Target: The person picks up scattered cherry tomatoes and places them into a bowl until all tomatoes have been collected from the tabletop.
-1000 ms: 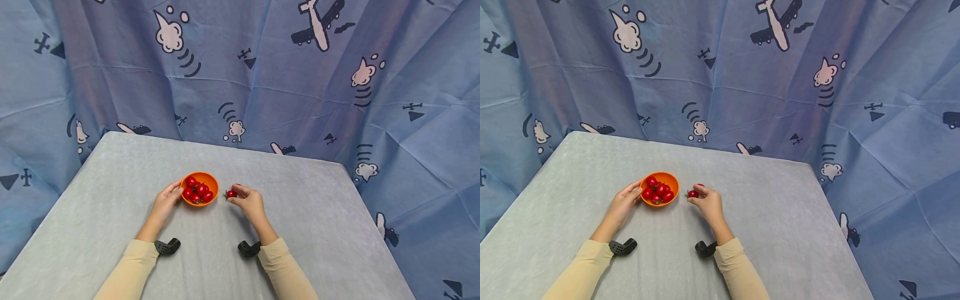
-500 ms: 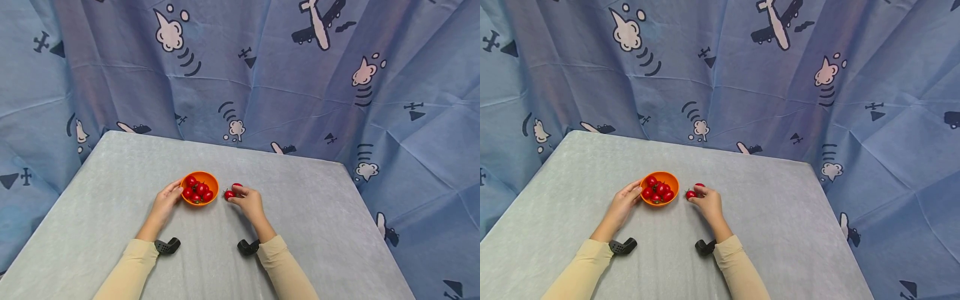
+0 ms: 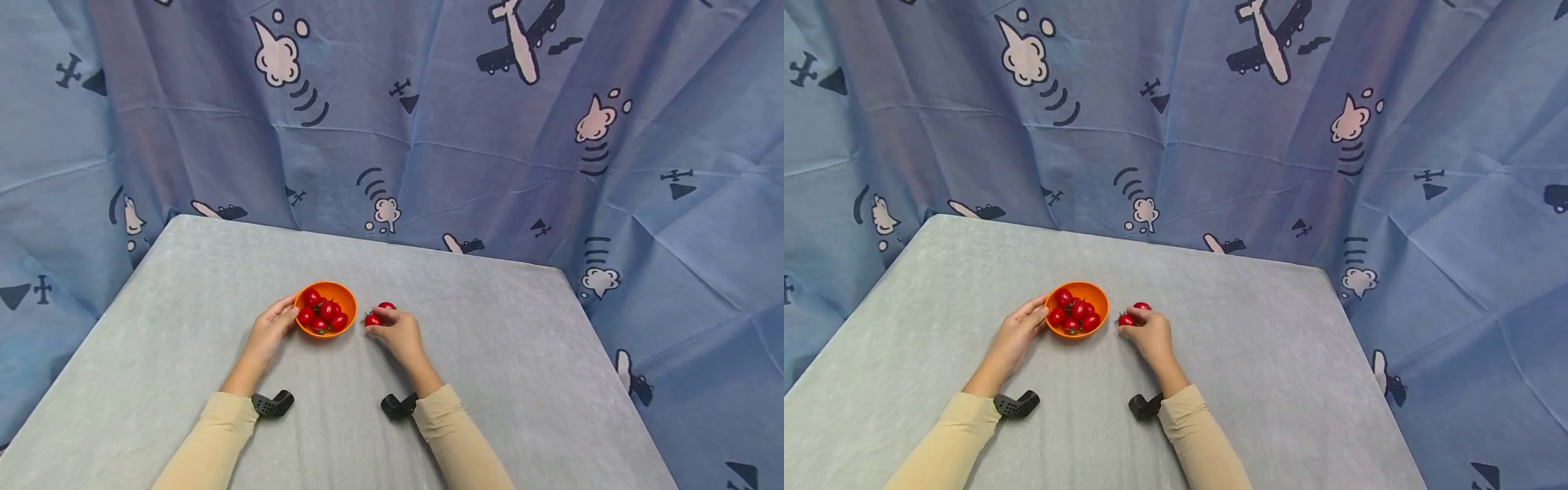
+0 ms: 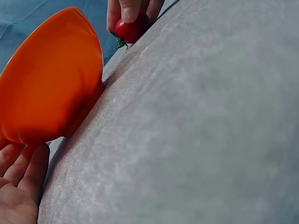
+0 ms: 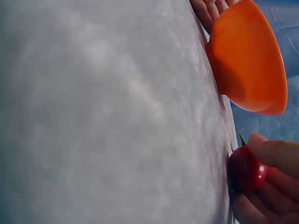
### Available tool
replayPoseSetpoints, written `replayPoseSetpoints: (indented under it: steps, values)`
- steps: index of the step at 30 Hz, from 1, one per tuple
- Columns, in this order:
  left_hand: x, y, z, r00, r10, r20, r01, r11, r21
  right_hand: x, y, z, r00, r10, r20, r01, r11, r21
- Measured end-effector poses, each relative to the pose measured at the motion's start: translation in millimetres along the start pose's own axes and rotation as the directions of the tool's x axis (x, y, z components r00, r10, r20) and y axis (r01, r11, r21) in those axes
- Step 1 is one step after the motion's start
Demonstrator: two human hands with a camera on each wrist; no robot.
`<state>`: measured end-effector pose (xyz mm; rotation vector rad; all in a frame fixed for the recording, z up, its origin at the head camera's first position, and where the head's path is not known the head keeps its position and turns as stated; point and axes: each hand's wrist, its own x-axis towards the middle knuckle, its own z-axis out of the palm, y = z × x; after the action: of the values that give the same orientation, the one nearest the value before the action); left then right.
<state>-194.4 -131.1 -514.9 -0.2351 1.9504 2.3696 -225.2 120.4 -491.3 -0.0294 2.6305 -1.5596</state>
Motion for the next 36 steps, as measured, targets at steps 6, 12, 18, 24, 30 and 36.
replayPoseSetpoints:
  steps: [6,12,18,24,30,36]
  values:
    - [0.4,-0.4,1.2,1.0,0.003,-0.004,-0.003,1.0,-0.005,-2.2,-0.9,1.8,1.0,-0.004,-0.027,0.004,1.0,0.002]
    - [1.2,-1.4,0.4,1.0,0.006,0.005,-0.005,1.0,-0.011,-2.2,-0.5,2.3,0.996,0.05,-0.067,-0.049,0.999,0.021]
    - [1.6,-2.6,-1.0,1.0,-0.001,-0.005,0.001,1.0,-0.011,-5.3,-7.1,0.1,0.995,0.072,-0.062,-0.069,0.997,0.045]
    - [1.7,-0.5,-1.4,1.0,0.004,-0.004,-0.004,1.0,-0.008,-6.0,-11.6,-2.9,0.993,0.075,-0.088,-0.071,0.996,0.045]
    - [1.8,0.2,-1.8,1.0,0.0,-0.002,0.0,1.0,-0.007,-8.2,-13.4,-4.4,0.994,0.065,-0.085,-0.062,0.997,0.037]
    - [1.2,-0.6,-1.6,1.0,-0.009,0.002,0.009,1.0,0.01,-8.5,-19.2,-7.0,0.995,0.065,-0.073,-0.059,0.995,0.08]
